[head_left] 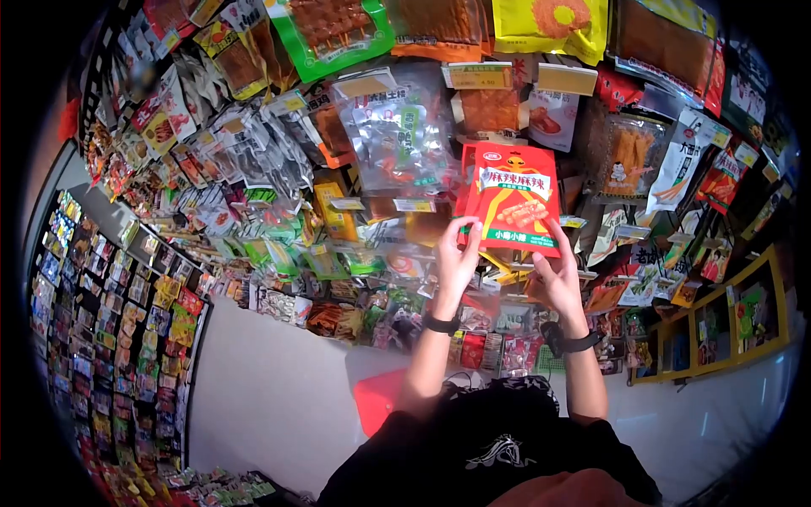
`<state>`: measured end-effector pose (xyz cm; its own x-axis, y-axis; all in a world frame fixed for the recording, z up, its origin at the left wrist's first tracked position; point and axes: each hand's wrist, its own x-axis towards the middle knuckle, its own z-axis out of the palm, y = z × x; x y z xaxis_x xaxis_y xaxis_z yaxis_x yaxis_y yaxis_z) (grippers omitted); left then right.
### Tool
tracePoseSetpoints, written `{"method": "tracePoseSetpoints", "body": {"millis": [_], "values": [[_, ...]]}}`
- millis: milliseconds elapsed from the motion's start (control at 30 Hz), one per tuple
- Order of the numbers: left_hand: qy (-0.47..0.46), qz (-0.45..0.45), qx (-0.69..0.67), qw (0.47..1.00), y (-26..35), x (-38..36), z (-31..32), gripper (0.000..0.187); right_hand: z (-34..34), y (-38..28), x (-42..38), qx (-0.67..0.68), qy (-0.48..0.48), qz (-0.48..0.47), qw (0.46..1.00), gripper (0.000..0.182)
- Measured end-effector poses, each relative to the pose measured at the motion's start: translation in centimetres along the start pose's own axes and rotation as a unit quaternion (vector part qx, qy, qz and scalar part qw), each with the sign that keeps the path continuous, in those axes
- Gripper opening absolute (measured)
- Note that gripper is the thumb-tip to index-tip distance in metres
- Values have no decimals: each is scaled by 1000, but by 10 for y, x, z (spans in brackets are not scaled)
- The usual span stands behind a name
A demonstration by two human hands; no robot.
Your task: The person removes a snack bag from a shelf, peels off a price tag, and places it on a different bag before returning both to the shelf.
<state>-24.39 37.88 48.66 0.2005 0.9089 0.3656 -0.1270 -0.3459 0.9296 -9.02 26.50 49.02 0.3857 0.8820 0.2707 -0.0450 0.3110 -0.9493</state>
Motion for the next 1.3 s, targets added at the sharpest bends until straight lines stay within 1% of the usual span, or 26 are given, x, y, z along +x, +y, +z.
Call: {"method": "tracePoseSetpoints", "body": {"millis": [67, 100, 200, 233, 333, 467, 500, 533, 667, 700, 800, 833, 933, 1033, 1067, 1133, 1167, 1233, 1267, 1300], "values": [[-20, 8, 14, 1000, 0, 1, -5, 21, 2, -3, 1, -1, 18, 15, 1000, 63], [-30, 14, 21, 999, 2, 2, -7, 21, 3, 4, 5, -12, 33, -28, 999, 67], [-47, -13, 9, 999, 7, 3, -9, 20, 1, 11, 11, 15, 65, 19, 998, 72], [-53, -5, 5, 999, 0, 5, -10, 21, 2, 13, 14, 14, 77, 6, 997, 75], [-50, 3, 5, 999, -2, 8, -15, 22, 3, 9, 22, -5, 38, 56, 998, 75], [-59, 7, 3, 998, -8, 16, -19, 23, 4, 5, 27, -48, 34, 58, 997, 76], [-64, 1, 7, 998, -7, 17, -19, 23, 5, 2, 27, -22, 33, 67, 997, 79], [-68, -4, 10, 998, -5, 19, -18, 24, 1, 12, 30, -14, 43, 49, 998, 77], [-82, 3, 30, 996, 4, 23, -8, 25, -8, 15, 31, -87, 78, 52, 992, 70], [-84, -10, 35, 996, 4, 24, -6, 27, -9, 14, 31, -100, 84, 53, 990, 69], [-72, 3, 85, 994, 6, 27, 0, 30, -9, 13, 31, -72, 92, 40, 992, 69], [-73, 18, 89, 993, 6, 28, 1, 33, -10, 14, 32, -72, 95, 43, 992, 68], [-94, -3, 99, 991, 14, 28, 4, 41, -14, 14, 29, -38, 94, 76, 992, 68], [-100, 12, 24, 995, 6, 22, 6, 53, -19, 29, 28, -10, 109, 44, 993, 68], [-89, 28, -21, 995, 0, 22, 9, 65, -23, 36, 27, -16, 101, 27, 994, 68], [-82, 19, -17, 996, 14, 9, 7, 71, -24, 30, 20, -10, 103, 40, 994, 66], [-86, 38, -8, 996, 11, 4, 5, 74, -28, 39, 18, 2, 106, 20, 994, 65], [-94, 70, 14, 993, -9, -9, -7, 80, -35, 46, 5, 4, 104, 15, 995, 57], [-109, 92, 30, 989, -22, -16, -13, 76, -39, 52, -4, 9, 101, 10, 995, 54], [-125, 113, 46, 985, -34, -26, -22, 73, -43, 51, -16, 13, 102, 30, 994, 49]]}}
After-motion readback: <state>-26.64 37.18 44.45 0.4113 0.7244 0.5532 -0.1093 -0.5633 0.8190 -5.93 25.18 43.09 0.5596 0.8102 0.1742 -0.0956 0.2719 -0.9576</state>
